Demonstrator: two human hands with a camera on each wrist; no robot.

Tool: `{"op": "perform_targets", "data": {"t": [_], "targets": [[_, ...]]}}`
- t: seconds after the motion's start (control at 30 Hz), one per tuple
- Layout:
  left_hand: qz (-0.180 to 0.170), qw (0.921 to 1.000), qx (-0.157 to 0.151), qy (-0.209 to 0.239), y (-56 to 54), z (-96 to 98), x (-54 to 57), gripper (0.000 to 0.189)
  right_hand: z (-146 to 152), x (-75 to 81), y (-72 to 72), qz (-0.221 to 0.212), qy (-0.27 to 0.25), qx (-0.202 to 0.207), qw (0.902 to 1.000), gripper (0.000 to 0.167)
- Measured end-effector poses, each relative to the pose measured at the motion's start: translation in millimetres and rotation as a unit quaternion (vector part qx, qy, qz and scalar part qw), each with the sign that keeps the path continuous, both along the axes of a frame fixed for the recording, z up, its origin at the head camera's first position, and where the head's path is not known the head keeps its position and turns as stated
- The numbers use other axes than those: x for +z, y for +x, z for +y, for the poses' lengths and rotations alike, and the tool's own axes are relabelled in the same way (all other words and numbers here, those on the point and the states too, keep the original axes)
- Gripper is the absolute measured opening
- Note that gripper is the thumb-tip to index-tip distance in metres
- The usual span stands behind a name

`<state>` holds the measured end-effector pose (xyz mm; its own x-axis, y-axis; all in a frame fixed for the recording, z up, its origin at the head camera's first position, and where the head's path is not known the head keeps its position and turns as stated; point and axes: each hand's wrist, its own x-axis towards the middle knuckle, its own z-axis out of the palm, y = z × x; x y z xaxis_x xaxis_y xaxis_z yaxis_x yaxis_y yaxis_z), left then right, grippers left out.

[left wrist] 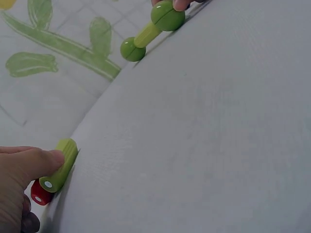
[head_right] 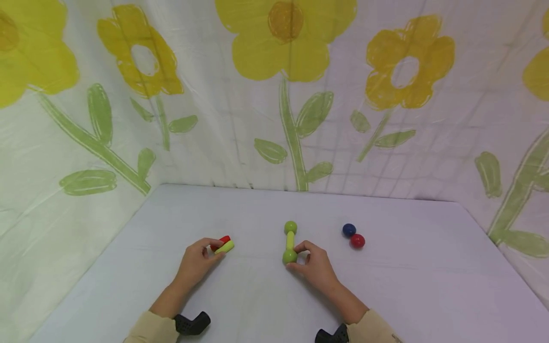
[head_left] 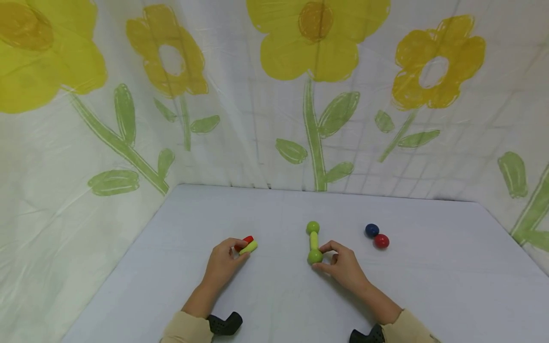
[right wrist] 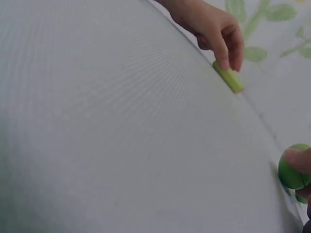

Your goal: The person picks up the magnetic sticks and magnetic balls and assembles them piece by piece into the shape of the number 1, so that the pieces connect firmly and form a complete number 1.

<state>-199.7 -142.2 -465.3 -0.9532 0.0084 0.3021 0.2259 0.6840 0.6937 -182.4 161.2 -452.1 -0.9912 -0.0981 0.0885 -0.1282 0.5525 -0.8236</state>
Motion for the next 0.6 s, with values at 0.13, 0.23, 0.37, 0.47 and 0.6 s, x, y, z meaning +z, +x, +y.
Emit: {"op": "perform_targets", "data": {"t": [0.13,0.23,0.37,0.47,0.6], "targets": [[0.014,0.9995,-0.007,-0.027,1.0,1.4,-0.4,0.024,0.6,-0.5,-0.1,-0.002,-0.003,0.002,1.0000,0.033],[0.019,0.9991,-0.006,-0.038,1.4,2.0,-0.3,0.024,0.9,-1.1,0.3,-0.005,-0.004,0.001,1.0000,0.033],[0.033,0.9978,-0.009,-0.058,1.0,2.0,-0.5,0.024,1.0,-0.9,0.4,-0.008,-0.004,-0.001,1.0000,0.033],[0.045,0.9962,-0.012,-0.074,0.5,1.5,-0.4,0.023,1.1,-0.5,0.1,-0.009,-0.005,0.000,0.9999,0.033],[0.040,0.9961,-0.017,-0.077,1.4,1.2,1.2,0.021,1.1,-0.4,0.2,-0.012,-0.006,0.001,0.9999,0.033]]}}
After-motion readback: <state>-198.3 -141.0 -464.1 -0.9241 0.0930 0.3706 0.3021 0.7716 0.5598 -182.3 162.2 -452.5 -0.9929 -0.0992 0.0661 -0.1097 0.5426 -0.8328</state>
